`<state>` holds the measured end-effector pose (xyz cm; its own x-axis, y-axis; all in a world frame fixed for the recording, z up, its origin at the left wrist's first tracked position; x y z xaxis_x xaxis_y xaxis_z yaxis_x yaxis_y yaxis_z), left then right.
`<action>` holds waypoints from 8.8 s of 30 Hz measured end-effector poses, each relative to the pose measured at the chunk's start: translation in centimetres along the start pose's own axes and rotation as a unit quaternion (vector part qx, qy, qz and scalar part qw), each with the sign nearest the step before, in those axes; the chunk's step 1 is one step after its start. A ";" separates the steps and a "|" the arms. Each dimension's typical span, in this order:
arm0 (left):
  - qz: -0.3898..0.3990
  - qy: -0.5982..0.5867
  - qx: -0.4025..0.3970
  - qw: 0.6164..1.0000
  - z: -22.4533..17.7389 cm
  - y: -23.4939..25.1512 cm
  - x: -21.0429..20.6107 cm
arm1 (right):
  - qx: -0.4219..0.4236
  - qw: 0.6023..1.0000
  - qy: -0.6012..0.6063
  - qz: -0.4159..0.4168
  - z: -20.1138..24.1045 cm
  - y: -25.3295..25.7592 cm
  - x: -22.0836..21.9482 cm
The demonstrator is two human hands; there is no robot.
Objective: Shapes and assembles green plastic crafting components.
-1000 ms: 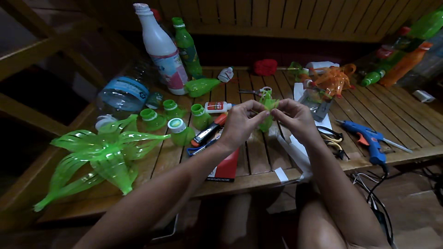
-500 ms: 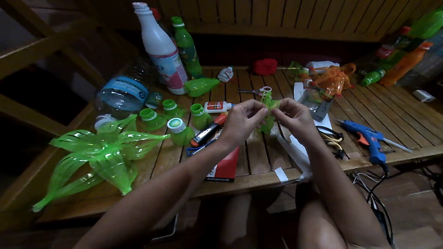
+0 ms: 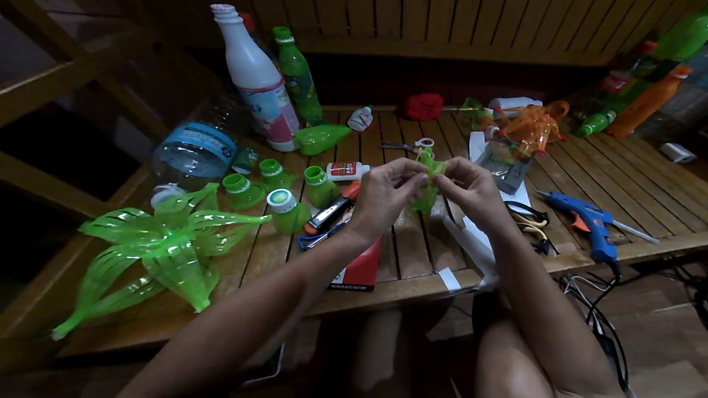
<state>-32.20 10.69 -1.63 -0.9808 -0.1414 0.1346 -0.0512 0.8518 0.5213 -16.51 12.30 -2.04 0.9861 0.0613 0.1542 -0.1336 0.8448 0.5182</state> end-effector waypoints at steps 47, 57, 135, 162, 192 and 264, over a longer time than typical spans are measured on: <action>-0.039 0.079 -0.066 0.994 -0.8 -0.5 0.1 | 0.036 0.999 -0.039 -0.010 0.2 -0.1 -0.3; -0.039 0.038 -0.024 0.998 0.1 0.0 0.3 | 0.037 0.999 -0.040 -0.006 0.2 -0.1 -0.3; 0.032 -0.027 0.071 0.997 0.6 0.6 0.0 | -0.010 1.000 -0.022 0.003 -0.2 0.2 0.1; 0.041 0.090 -0.030 0.995 -0.2 -1.3 -1.0 | -0.283 0.788 -0.535 -0.113 2.4 -8.8 28.3; 0.070 0.035 -0.012 0.997 0.8 -1.3 -1.3 | -0.295 0.868 0.096 -0.387 2.8 -15.2 18.3; 0.012 0.002 0.019 1.000 0.4 -1.2 -1.1 | -0.089 0.974 -0.050 -0.201 2.0 -9.4 2.4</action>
<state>-31.08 9.99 -2.72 -0.9812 -0.1221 0.1496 -0.0348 0.8738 0.4850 -13.07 3.46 -4.90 0.9397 -0.3375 0.0545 0.2889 0.8693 0.4012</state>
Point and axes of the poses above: each hand's wrist, its own y-axis towards the middle knuckle, its own x-axis out of the back of the hand, z = x × y, the point moved 7 cm from there along y, towards the middle knuckle, and after that the axes turned 10 degrees about -z, right-handed, at the moved point
